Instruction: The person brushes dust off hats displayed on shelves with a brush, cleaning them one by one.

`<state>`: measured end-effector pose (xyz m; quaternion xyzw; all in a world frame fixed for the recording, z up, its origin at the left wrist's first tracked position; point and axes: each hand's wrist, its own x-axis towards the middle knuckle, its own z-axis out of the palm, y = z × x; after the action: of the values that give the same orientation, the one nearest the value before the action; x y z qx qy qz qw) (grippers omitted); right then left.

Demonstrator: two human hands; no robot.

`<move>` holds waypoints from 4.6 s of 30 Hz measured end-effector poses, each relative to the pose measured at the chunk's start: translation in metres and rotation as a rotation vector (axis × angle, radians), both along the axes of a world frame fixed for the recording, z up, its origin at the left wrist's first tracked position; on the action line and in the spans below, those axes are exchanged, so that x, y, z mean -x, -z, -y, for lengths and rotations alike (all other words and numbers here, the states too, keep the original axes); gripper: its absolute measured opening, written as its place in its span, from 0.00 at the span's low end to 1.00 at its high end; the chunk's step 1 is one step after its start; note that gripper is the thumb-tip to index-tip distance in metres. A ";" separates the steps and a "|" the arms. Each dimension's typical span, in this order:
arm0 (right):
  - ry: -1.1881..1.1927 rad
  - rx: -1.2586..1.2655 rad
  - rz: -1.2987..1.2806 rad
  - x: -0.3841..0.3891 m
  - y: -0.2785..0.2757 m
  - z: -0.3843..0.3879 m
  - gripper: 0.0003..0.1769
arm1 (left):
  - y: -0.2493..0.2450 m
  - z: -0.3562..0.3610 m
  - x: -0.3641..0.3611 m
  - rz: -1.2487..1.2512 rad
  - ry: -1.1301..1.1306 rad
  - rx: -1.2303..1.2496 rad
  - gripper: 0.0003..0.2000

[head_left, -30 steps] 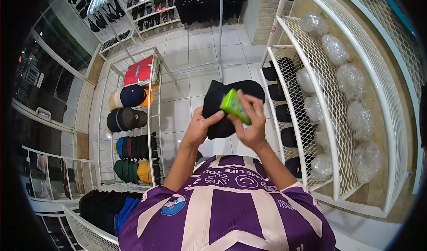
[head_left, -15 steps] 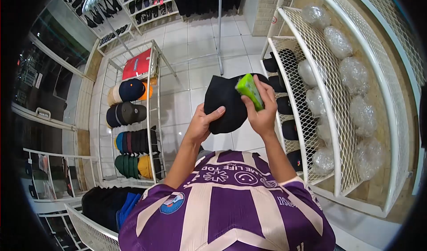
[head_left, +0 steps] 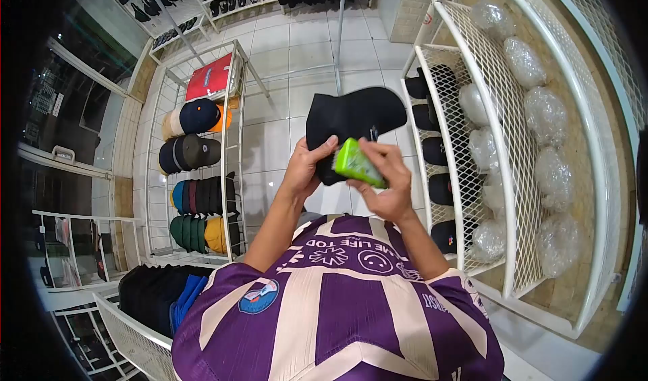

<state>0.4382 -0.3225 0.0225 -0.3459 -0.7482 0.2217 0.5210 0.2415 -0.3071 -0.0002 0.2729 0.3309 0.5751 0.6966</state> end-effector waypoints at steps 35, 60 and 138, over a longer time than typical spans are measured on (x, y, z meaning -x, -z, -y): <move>0.098 -0.275 0.438 -0.019 -0.036 -0.039 0.34 | 0.007 -0.004 0.007 -0.379 0.456 -0.130 0.15; 0.345 0.245 0.055 -0.033 0.026 -0.068 0.35 | 0.012 0.011 0.003 -0.285 0.329 -0.012 0.16; -0.212 0.370 -0.172 -0.007 0.002 -0.055 0.34 | 0.012 0.004 0.014 -0.072 -0.053 -0.060 0.17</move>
<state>0.4451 -0.2672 0.0201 -0.3349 -0.6798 0.4371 0.4844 0.2274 -0.3114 -0.0118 0.3054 0.3457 0.5929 0.6601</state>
